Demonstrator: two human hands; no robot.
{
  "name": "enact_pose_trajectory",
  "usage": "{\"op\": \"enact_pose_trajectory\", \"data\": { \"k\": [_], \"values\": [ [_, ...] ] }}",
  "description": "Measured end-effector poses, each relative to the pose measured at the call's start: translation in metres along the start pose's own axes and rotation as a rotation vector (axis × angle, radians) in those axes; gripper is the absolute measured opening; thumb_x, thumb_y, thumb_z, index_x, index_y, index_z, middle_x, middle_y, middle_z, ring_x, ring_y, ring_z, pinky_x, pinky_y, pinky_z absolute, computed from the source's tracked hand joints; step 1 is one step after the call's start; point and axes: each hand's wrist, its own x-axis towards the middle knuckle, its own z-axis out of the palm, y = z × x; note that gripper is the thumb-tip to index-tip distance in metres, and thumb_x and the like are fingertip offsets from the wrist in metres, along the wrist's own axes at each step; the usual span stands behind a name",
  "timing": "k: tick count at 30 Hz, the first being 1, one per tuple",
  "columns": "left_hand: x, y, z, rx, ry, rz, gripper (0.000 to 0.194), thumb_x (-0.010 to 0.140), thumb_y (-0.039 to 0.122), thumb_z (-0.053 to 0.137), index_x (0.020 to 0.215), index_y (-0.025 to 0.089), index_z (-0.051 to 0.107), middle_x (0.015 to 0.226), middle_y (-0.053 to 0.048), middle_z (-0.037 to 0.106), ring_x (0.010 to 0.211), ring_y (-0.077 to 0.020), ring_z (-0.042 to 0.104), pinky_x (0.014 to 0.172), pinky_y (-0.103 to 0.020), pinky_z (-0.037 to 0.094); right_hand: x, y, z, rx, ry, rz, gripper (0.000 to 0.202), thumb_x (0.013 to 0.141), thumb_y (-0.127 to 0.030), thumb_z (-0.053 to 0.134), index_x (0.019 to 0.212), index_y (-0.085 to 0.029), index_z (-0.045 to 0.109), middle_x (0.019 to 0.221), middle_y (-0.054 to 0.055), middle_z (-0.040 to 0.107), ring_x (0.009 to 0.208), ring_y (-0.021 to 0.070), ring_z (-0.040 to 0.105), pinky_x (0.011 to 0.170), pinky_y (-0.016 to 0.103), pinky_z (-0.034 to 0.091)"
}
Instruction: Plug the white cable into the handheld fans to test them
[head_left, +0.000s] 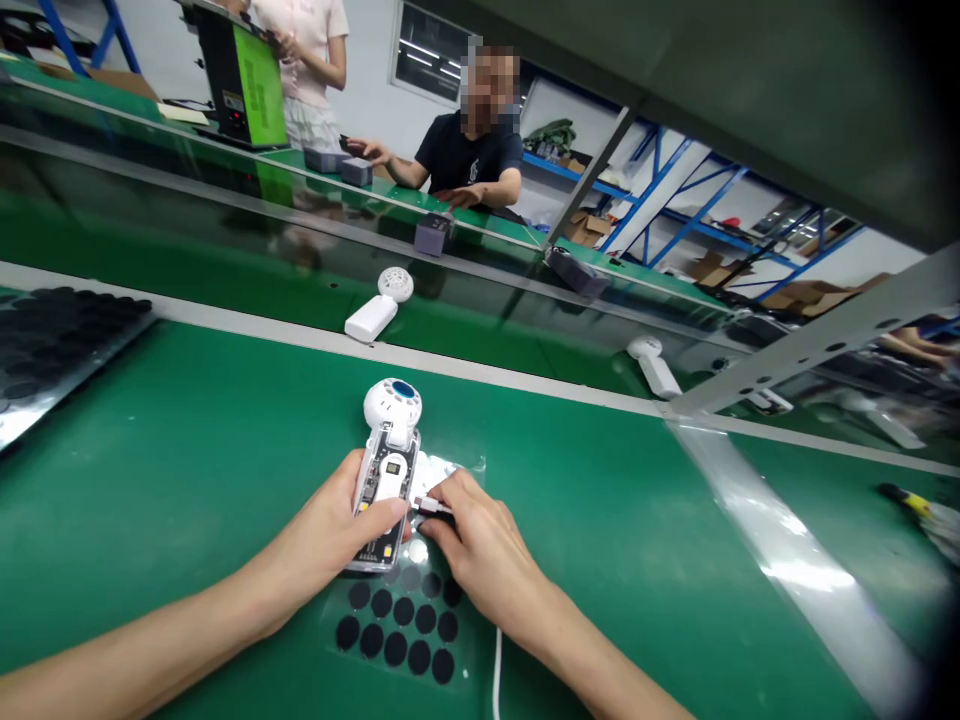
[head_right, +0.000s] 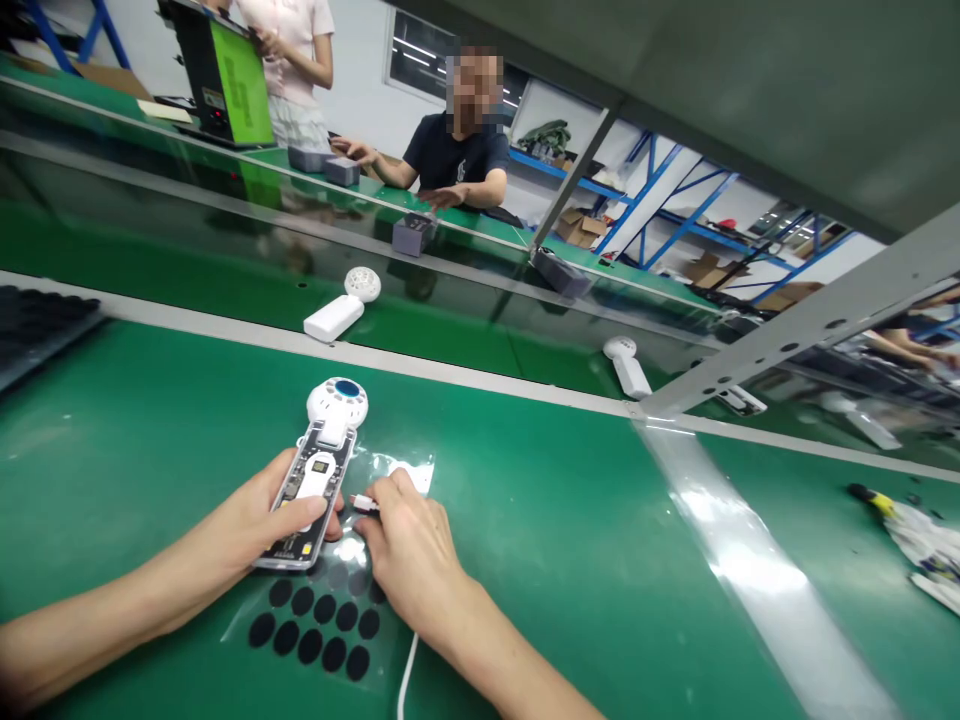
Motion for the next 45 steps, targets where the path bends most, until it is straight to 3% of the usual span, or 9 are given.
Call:
{"op": "enact_pose_trajectory", "data": {
  "k": [6, 11, 15, 19, 24, 31, 40, 45],
  "values": [
    [0.003, -0.003, 0.003, 0.199, 0.065, 0.04, 0.025, 0.075, 0.024, 0.054, 0.096, 0.02, 0.041, 0.084, -0.001, 0.059, 0.079, -0.0212, 0.06, 0.071, -0.033, 0.047, -0.002, 0.004, 0.002, 0.025, 0.033, -0.009, 0.017, 0.081, -0.005, 0.049, 0.076, -0.02, 0.046, 0.083, 0.0, 0.051, 0.075, 0.0166, 0.053, 0.062, 0.028, 0.037],
    [0.001, 0.0, 0.004, 0.312, 0.084, 0.038, 0.027, 0.072, 0.022, 0.053, 0.097, 0.02, 0.041, 0.085, 0.0, 0.057, 0.079, -0.0206, 0.057, 0.07, -0.032, 0.046, -0.013, 0.007, -0.006, 0.16, 0.108, -0.084, 0.017, 0.087, -0.011, 0.045, 0.073, -0.021, 0.046, 0.075, -0.001, 0.053, 0.067, 0.0152, 0.052, 0.059, 0.026, 0.036],
    [0.0, -0.002, 0.002, 0.27, 0.048, 0.033, 0.026, 0.075, 0.025, 0.052, 0.098, 0.021, 0.041, 0.088, -0.001, 0.056, 0.081, -0.0221, 0.059, 0.071, -0.034, 0.046, -0.013, 0.007, -0.007, 0.125, 0.169, -0.062, 0.012, 0.087, -0.011, 0.047, 0.081, -0.021, 0.049, 0.075, -0.001, 0.058, 0.066, 0.016, 0.055, 0.059, 0.026, 0.037],
    [0.0, -0.002, 0.002, 0.23, 0.048, 0.038, 0.028, 0.074, 0.024, 0.053, 0.099, 0.02, 0.04, 0.09, -0.002, 0.056, 0.082, -0.0232, 0.06, 0.073, -0.037, 0.047, -0.006, 0.005, -0.002, -0.011, 0.081, -0.05, 0.017, 0.083, -0.004, 0.049, 0.086, -0.019, 0.056, 0.088, 0.004, 0.059, 0.078, 0.0194, 0.058, 0.065, 0.029, 0.041],
    [0.001, -0.002, 0.003, 0.222, 0.05, 0.036, 0.031, 0.074, 0.024, 0.053, 0.101, 0.02, 0.04, 0.09, -0.002, 0.057, 0.084, -0.0229, 0.059, 0.075, -0.036, 0.046, -0.002, 0.001, 0.001, -0.004, 0.001, -0.023, 0.024, 0.082, -0.003, 0.05, 0.098, -0.019, 0.056, 0.098, 0.006, 0.057, 0.089, 0.0209, 0.057, 0.073, 0.031, 0.044],
    [0.002, -0.002, 0.004, 0.35, 0.095, 0.079, 0.027, 0.073, 0.022, 0.054, 0.097, 0.02, 0.042, 0.083, 0.002, 0.055, 0.077, -0.0183, 0.055, 0.069, -0.029, 0.045, -0.002, 0.003, 0.003, -0.048, -0.007, -0.036, 0.017, 0.084, -0.004, 0.047, 0.076, -0.019, 0.046, 0.084, 0.002, 0.053, 0.075, 0.0172, 0.054, 0.062, 0.027, 0.04],
    [-0.004, 0.009, 0.008, 0.372, 0.139, 0.071, 0.025, 0.071, 0.02, 0.051, 0.096, 0.02, 0.044, 0.081, 0.002, 0.053, 0.077, -0.018, 0.053, 0.068, -0.027, 0.042, -0.018, 0.012, 0.021, -0.192, 0.098, -0.225, 0.016, 0.086, -0.007, 0.033, 0.085, -0.021, 0.041, 0.082, 0.005, 0.052, 0.062, 0.0184, 0.053, 0.052, 0.028, 0.035],
    [-0.002, 0.002, 0.006, 0.381, 0.132, 0.063, 0.022, 0.073, 0.025, 0.054, 0.093, 0.02, 0.045, 0.079, 0.002, 0.05, 0.074, -0.0178, 0.052, 0.065, -0.027, 0.042, -0.025, 0.015, 0.015, 0.009, 0.132, -0.182, 0.014, 0.089, -0.016, 0.031, 0.079, -0.022, 0.039, 0.066, -0.001, 0.049, 0.05, 0.0149, 0.046, 0.048, 0.027, 0.03]
  ]
}}
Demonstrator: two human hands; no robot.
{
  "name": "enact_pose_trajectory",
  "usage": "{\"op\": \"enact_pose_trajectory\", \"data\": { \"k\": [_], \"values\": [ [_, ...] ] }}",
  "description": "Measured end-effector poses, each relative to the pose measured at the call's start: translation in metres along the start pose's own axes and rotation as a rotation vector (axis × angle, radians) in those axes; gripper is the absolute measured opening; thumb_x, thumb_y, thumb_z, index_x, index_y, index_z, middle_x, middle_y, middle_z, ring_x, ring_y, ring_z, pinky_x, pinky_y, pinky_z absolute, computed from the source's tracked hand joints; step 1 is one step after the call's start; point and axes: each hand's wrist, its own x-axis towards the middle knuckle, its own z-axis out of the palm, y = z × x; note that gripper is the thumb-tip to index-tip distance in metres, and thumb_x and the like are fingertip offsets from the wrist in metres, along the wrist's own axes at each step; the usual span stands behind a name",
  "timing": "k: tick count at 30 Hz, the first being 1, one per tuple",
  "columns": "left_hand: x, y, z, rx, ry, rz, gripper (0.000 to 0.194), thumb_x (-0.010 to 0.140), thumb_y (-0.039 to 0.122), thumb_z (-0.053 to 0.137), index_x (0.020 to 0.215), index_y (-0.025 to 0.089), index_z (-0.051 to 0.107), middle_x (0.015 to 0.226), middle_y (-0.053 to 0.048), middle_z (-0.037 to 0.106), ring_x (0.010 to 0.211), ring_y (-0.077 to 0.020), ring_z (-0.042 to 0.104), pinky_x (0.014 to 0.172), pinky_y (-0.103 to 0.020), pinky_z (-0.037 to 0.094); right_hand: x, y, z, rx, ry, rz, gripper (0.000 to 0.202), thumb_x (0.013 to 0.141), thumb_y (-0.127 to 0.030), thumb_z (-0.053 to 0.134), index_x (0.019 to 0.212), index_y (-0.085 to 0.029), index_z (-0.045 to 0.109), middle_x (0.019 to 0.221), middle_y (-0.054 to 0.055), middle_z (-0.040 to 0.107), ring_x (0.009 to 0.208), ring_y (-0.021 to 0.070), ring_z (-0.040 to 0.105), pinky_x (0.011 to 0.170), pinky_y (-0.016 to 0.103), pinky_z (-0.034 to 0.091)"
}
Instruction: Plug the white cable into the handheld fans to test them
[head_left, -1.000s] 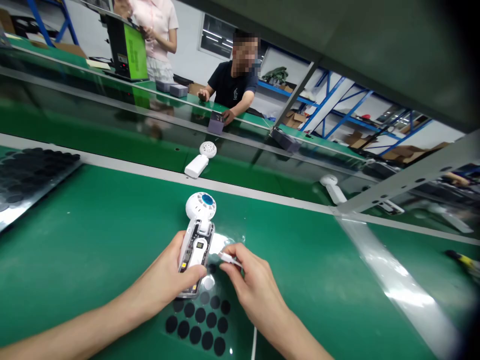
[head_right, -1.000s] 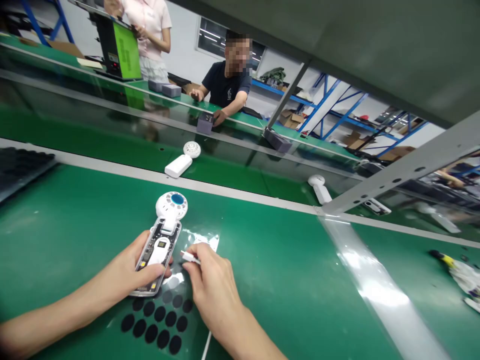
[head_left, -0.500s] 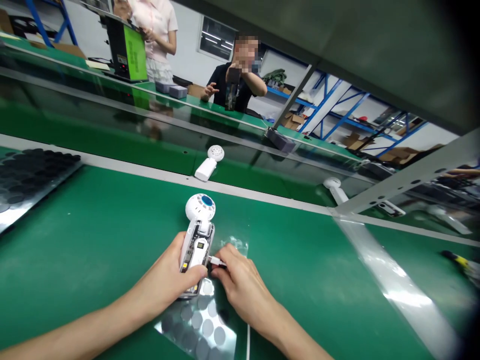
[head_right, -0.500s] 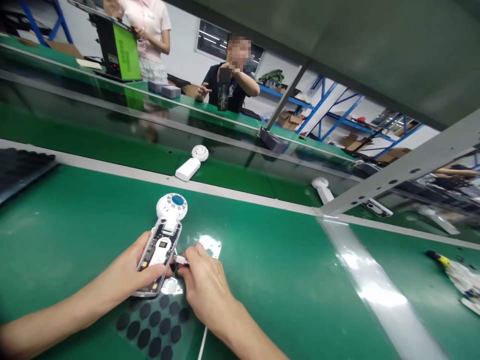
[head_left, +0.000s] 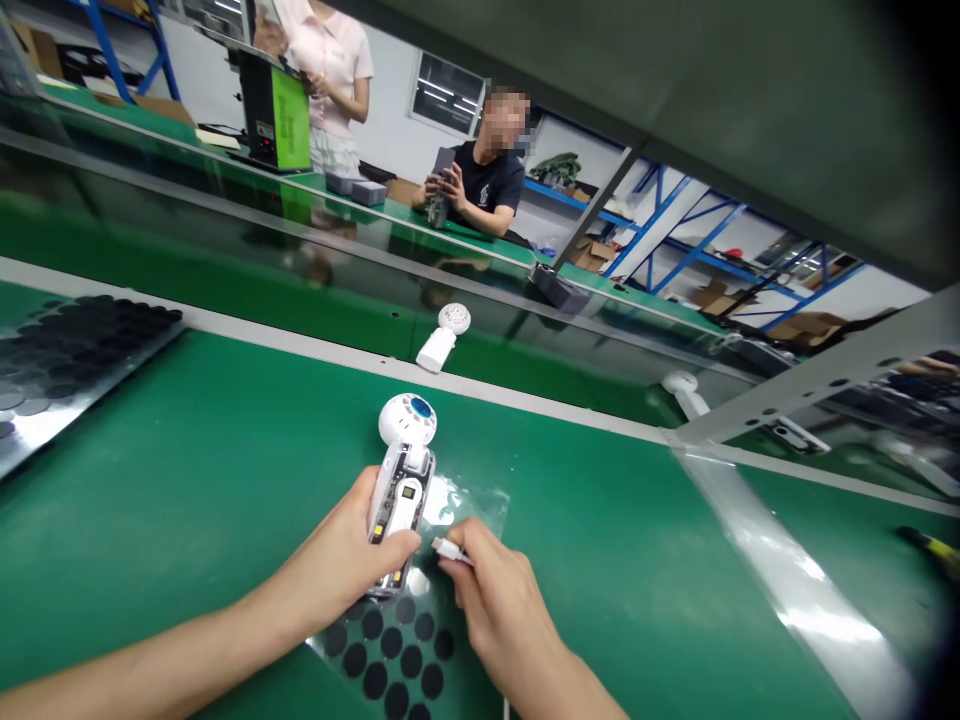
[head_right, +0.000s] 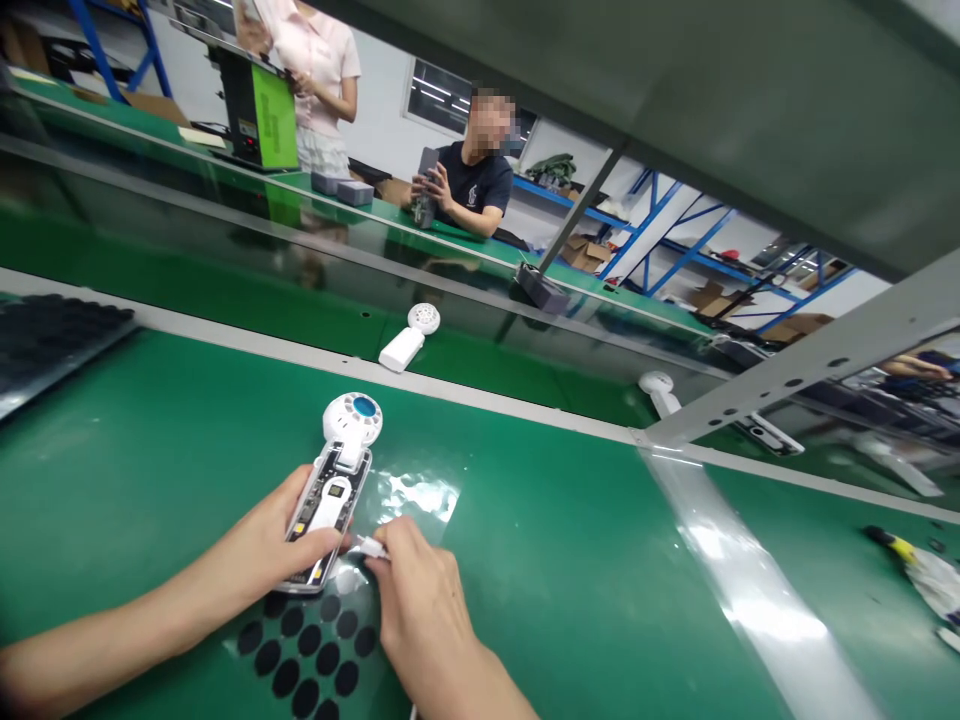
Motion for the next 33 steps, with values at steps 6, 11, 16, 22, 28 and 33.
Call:
{"op": "enact_pose_trajectory", "data": {
  "k": [6, 11, 16, 22, 28, 33],
  "values": [
    [0.001, -0.006, -0.004, -0.231, -0.118, -0.032, 0.027, 0.075, 0.029, 0.054, 0.098, 0.019, 0.044, 0.085, -0.001, 0.058, 0.077, -0.0205, 0.058, 0.063, -0.029, 0.044, 0.014, -0.008, -0.019, 0.388, 0.011, 0.279, 0.009, 0.085, -0.017, 0.044, 0.076, -0.021, 0.045, 0.055, -0.007, 0.045, 0.051, 0.0112, 0.044, 0.051, 0.023, 0.033],
    [-0.005, 0.001, -0.007, -0.22, -0.159, 0.019, 0.032, 0.073, 0.024, 0.053, 0.104, 0.019, 0.044, 0.09, -0.002, 0.059, 0.084, -0.0214, 0.059, 0.073, -0.032, 0.045, 0.031, -0.024, -0.033, 0.512, 0.027, 0.245, 0.01, 0.082, -0.015, 0.047, 0.073, -0.019, 0.05, 0.056, -0.006, 0.047, 0.052, 0.0102, 0.044, 0.051, 0.022, 0.033],
    [-0.006, 0.002, -0.007, -0.174, -0.181, 0.07, 0.031, 0.072, 0.021, 0.051, 0.103, 0.019, 0.044, 0.092, -0.001, 0.058, 0.085, -0.0208, 0.057, 0.075, -0.031, 0.044, 0.039, -0.041, -0.036, 0.271, 0.044, 0.016, 0.018, 0.086, -0.01, 0.038, 0.074, -0.021, 0.045, 0.071, -0.002, 0.051, 0.063, 0.0126, 0.048, 0.059, 0.025, 0.036],
    [-0.004, 0.004, -0.007, -0.106, -0.15, 0.078, 0.032, 0.069, 0.018, 0.048, 0.101, 0.018, 0.045, 0.083, 0.001, 0.054, 0.076, -0.0175, 0.051, 0.071, -0.03, 0.041, 0.044, -0.044, -0.027, 0.133, 0.074, -0.018, 0.017, 0.084, -0.007, 0.04, 0.077, -0.021, 0.045, 0.079, 0.0, 0.053, 0.068, 0.0148, 0.05, 0.059, 0.027, 0.034],
    [-0.001, 0.003, -0.005, -0.111, -0.132, 0.076, 0.039, 0.065, 0.02, 0.047, 0.104, 0.017, 0.045, 0.079, 0.002, 0.054, 0.073, -0.0174, 0.05, 0.068, -0.029, 0.04, 0.045, -0.044, -0.024, 0.09, 0.09, -0.021, 0.016, 0.084, -0.009, 0.04, 0.076, -0.021, 0.046, 0.077, 0.001, 0.053, 0.065, 0.0152, 0.051, 0.057, 0.026, 0.035],
    [0.0, 0.002, -0.005, -0.103, -0.138, 0.071, 0.04, 0.066, 0.02, 0.047, 0.105, 0.018, 0.045, 0.08, 0.002, 0.055, 0.074, -0.0172, 0.051, 0.068, -0.028, 0.041, 0.046, -0.045, -0.026, 0.09, 0.087, -0.019, 0.016, 0.084, -0.01, 0.04, 0.076, -0.021, 0.046, 0.077, 0.001, 0.055, 0.064, 0.0153, 0.052, 0.056, 0.026, 0.037]
  ]
}}
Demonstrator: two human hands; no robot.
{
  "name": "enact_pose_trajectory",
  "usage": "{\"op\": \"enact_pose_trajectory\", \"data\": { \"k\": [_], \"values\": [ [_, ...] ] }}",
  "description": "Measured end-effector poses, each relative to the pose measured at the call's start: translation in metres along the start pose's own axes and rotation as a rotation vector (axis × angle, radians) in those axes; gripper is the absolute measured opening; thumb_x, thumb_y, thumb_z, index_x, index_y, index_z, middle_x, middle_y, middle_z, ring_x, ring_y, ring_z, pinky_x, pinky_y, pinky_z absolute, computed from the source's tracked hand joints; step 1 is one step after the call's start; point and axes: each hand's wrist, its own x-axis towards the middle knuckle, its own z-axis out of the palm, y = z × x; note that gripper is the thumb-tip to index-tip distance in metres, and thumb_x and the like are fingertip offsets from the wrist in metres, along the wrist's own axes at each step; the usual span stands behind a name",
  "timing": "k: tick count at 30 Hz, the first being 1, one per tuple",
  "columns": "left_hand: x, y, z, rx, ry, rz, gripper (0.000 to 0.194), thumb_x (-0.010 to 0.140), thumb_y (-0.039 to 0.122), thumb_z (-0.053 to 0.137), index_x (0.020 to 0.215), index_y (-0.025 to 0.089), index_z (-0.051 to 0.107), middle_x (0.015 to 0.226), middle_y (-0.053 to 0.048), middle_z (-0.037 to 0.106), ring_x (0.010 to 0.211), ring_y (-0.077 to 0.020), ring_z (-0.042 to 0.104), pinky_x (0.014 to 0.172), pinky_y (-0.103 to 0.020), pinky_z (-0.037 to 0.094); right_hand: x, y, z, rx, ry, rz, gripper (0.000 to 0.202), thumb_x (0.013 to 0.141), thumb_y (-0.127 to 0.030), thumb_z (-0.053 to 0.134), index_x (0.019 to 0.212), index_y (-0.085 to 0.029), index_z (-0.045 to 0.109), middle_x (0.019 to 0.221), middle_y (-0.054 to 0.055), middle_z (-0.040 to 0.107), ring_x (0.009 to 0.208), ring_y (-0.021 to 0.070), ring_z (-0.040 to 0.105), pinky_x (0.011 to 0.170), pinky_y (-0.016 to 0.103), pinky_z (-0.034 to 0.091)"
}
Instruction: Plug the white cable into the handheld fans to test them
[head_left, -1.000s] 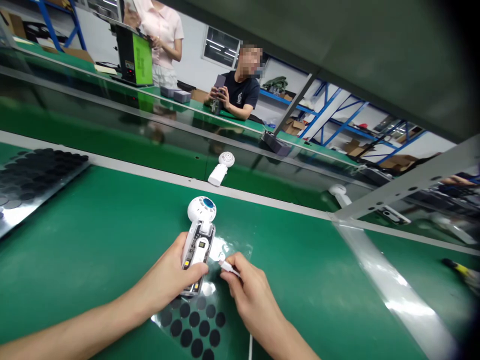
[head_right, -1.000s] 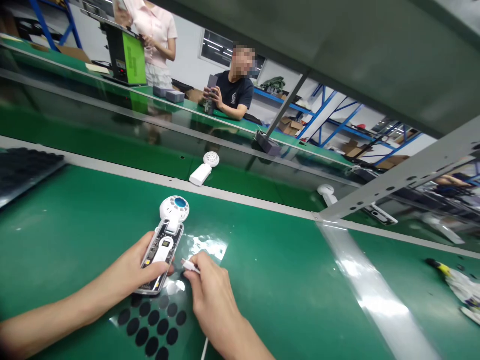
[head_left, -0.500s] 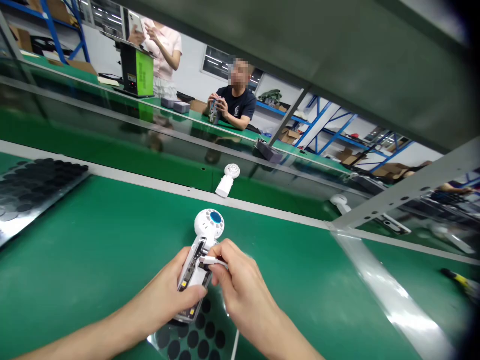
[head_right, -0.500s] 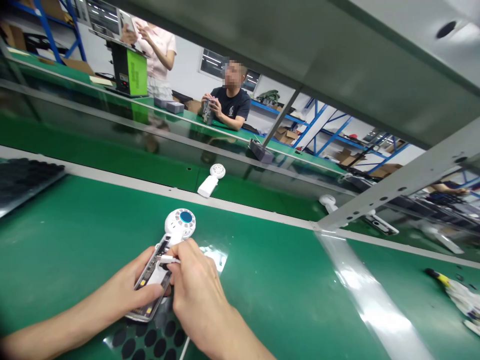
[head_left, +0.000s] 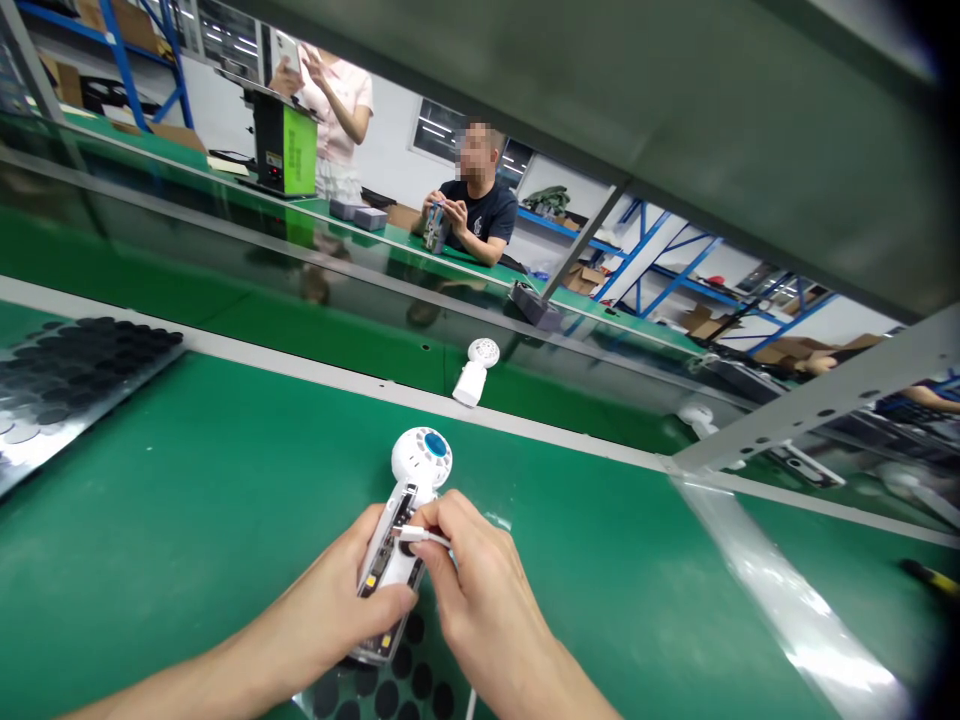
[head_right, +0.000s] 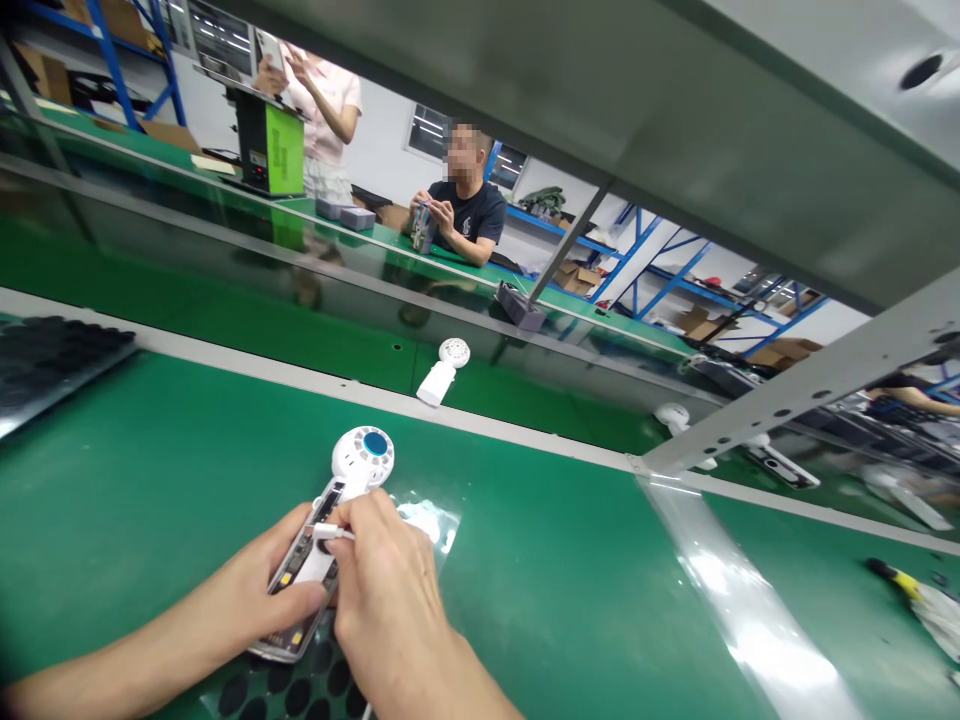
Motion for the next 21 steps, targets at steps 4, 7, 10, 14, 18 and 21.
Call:
{"op": "enact_pose_trajectory", "data": {
  "k": [4, 7, 10, 14, 18, 21],
  "values": [
    [-0.0007, 0.001, 0.0002, 0.004, 0.014, -0.001, 0.04, 0.066, 0.02, 0.047, 0.105, 0.018, 0.046, 0.079, 0.003, 0.055, 0.074, -0.0174, 0.052, 0.069, -0.029, 0.041, -0.0001, 0.0006, 0.0003, -0.006, -0.006, 0.009, 0.015, 0.084, -0.01, 0.039, 0.076, -0.021, 0.047, 0.078, 0.002, 0.055, 0.065, 0.0158, 0.052, 0.057, 0.027, 0.037],
    [-0.001, 0.0014, 0.0009, 0.006, 0.024, 0.001, 0.039, 0.066, 0.019, 0.047, 0.106, 0.019, 0.047, 0.079, 0.003, 0.055, 0.074, -0.0175, 0.053, 0.068, -0.028, 0.041, -0.0008, 0.001, 0.0016, -0.015, -0.002, 0.015, 0.015, 0.083, -0.011, 0.039, 0.077, -0.021, 0.048, 0.078, 0.002, 0.055, 0.064, 0.016, 0.052, 0.056, 0.027, 0.037],
    [-0.0003, 0.0003, 0.0014, 0.001, 0.029, -0.005, 0.04, 0.066, 0.019, 0.048, 0.106, 0.018, 0.048, 0.079, 0.003, 0.055, 0.073, -0.0177, 0.053, 0.068, -0.028, 0.041, -0.0006, 0.0007, 0.002, -0.015, -0.004, 0.02, 0.015, 0.084, -0.011, 0.039, 0.077, -0.021, 0.049, 0.078, 0.002, 0.056, 0.065, 0.0161, 0.053, 0.056, 0.027, 0.037],
    [0.0001, -0.002, 0.0003, -0.018, 0.027, 0.008, 0.04, 0.067, 0.021, 0.051, 0.107, 0.018, 0.048, 0.083, 0.001, 0.056, 0.079, -0.0195, 0.053, 0.072, -0.03, 0.042, 0.0002, 0.0008, 0.0025, -0.023, 0.009, 0.017, 0.016, 0.084, -0.011, 0.039, 0.076, -0.021, 0.049, 0.076, 0.002, 0.056, 0.064, 0.0158, 0.053, 0.056, 0.027, 0.038],
    [-0.0021, -0.0025, -0.002, -0.223, -0.016, 0.011, 0.035, 0.078, 0.033, 0.052, 0.11, 0.019, 0.047, 0.092, -0.002, 0.058, 0.09, -0.021, 0.053, 0.08, -0.031, 0.042, -0.0011, 0.0027, 0.006, -0.024, 0.043, -0.058, 0.019, 0.086, -0.011, 0.036, 0.081, -0.02, 0.052, 0.079, 0.003, 0.056, 0.067, 0.0167, 0.055, 0.058, 0.028, 0.043],
    [-0.002, -0.0049, -0.0013, -0.327, -0.011, 0.0, 0.03, 0.084, 0.039, 0.05, 0.107, 0.02, 0.048, 0.089, -0.001, 0.058, 0.084, -0.0187, 0.056, 0.078, -0.029, 0.043, -0.0027, 0.0048, 0.009, -0.009, 0.087, -0.115, 0.024, 0.086, -0.01, 0.032, 0.088, -0.019, 0.054, 0.089, 0.007, 0.053, 0.066, 0.0165, 0.056, 0.056, 0.029, 0.047]
  ]
}}
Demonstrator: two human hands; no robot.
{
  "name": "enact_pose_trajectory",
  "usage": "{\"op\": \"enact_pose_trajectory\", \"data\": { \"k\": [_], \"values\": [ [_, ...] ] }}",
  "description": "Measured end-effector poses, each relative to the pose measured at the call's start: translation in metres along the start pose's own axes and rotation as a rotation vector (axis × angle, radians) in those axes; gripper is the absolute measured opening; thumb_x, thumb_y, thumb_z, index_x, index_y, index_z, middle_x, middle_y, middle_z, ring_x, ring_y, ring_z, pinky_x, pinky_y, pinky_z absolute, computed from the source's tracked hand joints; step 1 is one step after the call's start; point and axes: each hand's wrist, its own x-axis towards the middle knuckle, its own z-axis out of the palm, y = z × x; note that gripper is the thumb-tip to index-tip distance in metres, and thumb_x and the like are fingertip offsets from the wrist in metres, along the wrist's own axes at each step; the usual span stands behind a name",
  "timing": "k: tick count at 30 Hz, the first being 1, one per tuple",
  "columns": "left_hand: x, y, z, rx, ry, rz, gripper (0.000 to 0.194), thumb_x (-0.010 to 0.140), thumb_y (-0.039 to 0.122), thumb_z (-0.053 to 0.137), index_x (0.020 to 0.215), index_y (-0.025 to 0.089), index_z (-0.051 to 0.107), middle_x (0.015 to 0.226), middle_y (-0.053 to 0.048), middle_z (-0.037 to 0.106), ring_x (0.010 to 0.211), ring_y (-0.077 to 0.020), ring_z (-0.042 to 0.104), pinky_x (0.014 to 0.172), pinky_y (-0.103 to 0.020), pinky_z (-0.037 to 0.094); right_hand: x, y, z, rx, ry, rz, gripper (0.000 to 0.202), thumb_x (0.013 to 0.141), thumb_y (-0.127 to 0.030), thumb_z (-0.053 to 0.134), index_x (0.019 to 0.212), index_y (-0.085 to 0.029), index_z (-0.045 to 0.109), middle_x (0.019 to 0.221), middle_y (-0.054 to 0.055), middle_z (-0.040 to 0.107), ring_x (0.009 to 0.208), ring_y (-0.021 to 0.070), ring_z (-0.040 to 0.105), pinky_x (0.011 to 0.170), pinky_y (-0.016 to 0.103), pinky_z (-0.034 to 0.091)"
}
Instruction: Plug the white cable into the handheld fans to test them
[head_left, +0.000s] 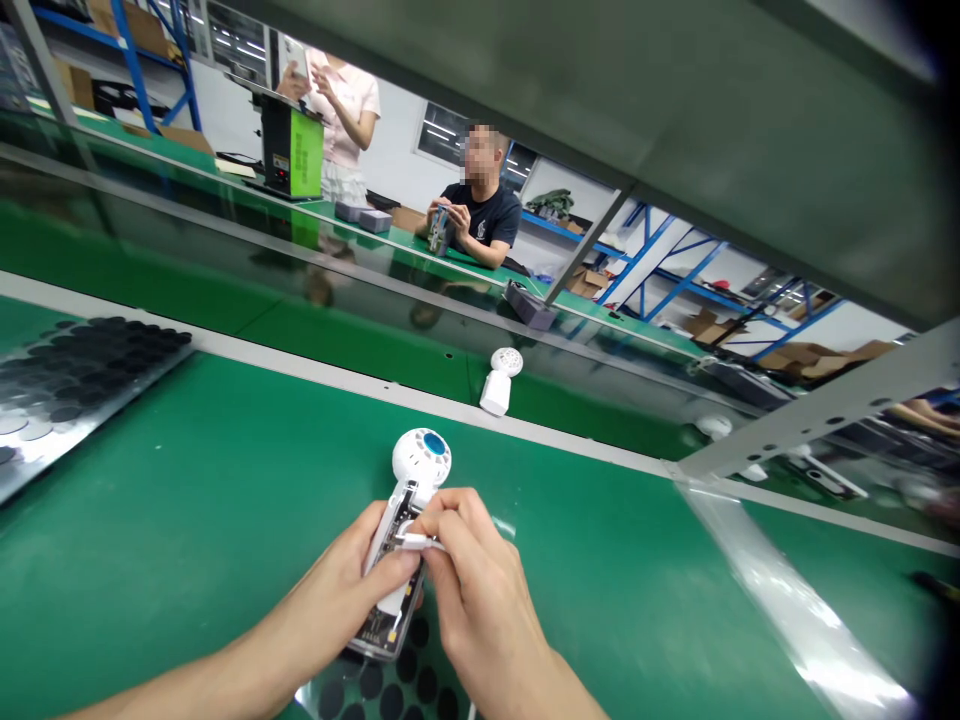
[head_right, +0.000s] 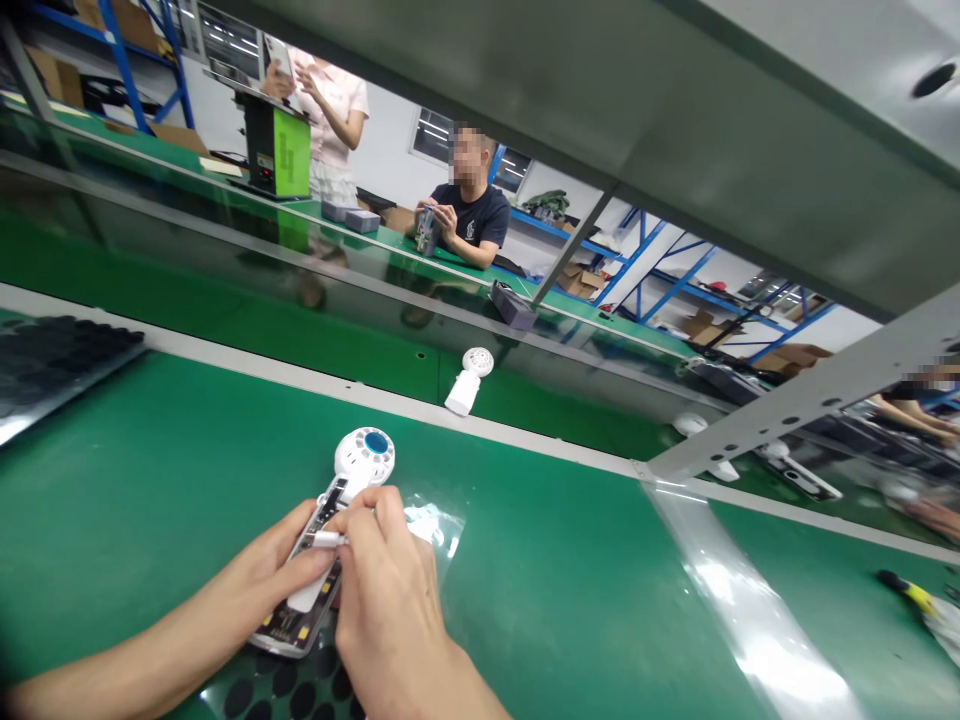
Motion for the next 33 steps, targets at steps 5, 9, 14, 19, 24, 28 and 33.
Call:
{"op": "enact_pose_trajectory", "data": {
  "k": [5, 9, 14, 19, 24, 28, 33],
  "values": [
    [0.004, -0.007, 0.003, -0.081, 0.019, 0.01, 0.03, 0.084, 0.042, 0.052, 0.103, 0.019, 0.047, 0.076, 0.002, 0.057, 0.067, -0.015, 0.057, 0.065, -0.026, 0.044, -0.005, 0.005, 0.003, 0.073, 0.033, -0.043, 0.03, 0.088, -0.009, 0.03, 0.097, -0.02, 0.057, 0.089, 0.008, 0.05, 0.06, 0.0136, 0.053, 0.05, 0.027, 0.049],
    [0.005, -0.006, 0.007, -0.069, 0.051, 0.03, 0.028, 0.084, 0.038, 0.052, 0.103, 0.018, 0.048, 0.076, 0.002, 0.058, 0.066, -0.0143, 0.056, 0.062, -0.024, 0.044, -0.012, 0.01, 0.006, 0.13, 0.062, -0.109, 0.033, 0.088, -0.006, 0.031, 0.105, -0.021, 0.054, 0.092, 0.007, 0.051, 0.056, 0.0114, 0.056, 0.05, 0.025, 0.05],
    [0.005, -0.008, 0.005, -0.002, 0.06, 0.104, 0.021, 0.083, 0.032, 0.053, 0.097, 0.016, 0.051, 0.09, -0.003, 0.06, 0.088, -0.0189, 0.054, 0.077, -0.027, 0.043, -0.018, 0.016, 0.013, 0.093, 0.052, -0.151, 0.04, 0.087, -0.003, 0.033, 0.115, -0.027, 0.049, 0.097, 0.008, 0.051, 0.066, 0.0142, 0.059, 0.053, 0.026, 0.05],
    [0.004, -0.011, 0.004, -0.003, 0.074, 0.096, 0.02, 0.083, 0.033, 0.052, 0.094, 0.016, 0.052, 0.085, -0.002, 0.058, 0.081, -0.0171, 0.054, 0.073, -0.027, 0.043, -0.024, 0.016, 0.017, 0.146, 0.117, -0.091, 0.042, 0.088, -0.006, 0.032, 0.117, -0.032, 0.05, 0.101, 0.007, 0.05, 0.06, 0.0126, 0.058, 0.052, 0.026, 0.049],
    [0.004, -0.005, 0.007, -0.197, 0.071, -0.04, 0.023, 0.079, 0.034, 0.052, 0.094, 0.017, 0.05, 0.073, 0.0, 0.055, 0.061, -0.0136, 0.053, 0.058, -0.026, 0.046, -0.025, 0.018, 0.003, 0.35, 0.077, 0.113, 0.029, 0.091, -0.017, 0.038, 0.111, -0.03, 0.054, 0.095, 0.004, 0.058, 0.061, 0.0127, 0.058, 0.058, 0.025, 0.048],
    [0.002, 0.003, 0.009, -0.273, 0.11, -0.137, 0.023, 0.077, 0.032, 0.05, 0.093, 0.016, 0.05, 0.067, -0.001, 0.057, 0.051, -0.0125, 0.052, 0.048, -0.024, 0.047, -0.023, 0.022, -0.002, 0.63, 0.033, 0.431, 0.015, 0.085, -0.036, 0.052, 0.085, -0.022, 0.052, 0.074, 0.0, 0.056, 0.066, 0.0141, 0.053, 0.057, 0.023, 0.043],
    [-0.002, 0.005, 0.009, -0.268, 0.101, -0.182, 0.025, 0.082, 0.039, 0.048, 0.091, 0.016, 0.052, 0.065, -0.002, 0.061, 0.045, -0.012, 0.054, 0.042, -0.021, 0.045, -0.019, 0.016, 0.003, 0.806, -0.046, 0.539, 0.032, 0.08, -0.048, 0.056, 0.07, -0.019, 0.046, 0.055, -0.006, 0.043, 0.05, 0.0081, 0.034, 0.047, 0.021, 0.028]
  ]
}}
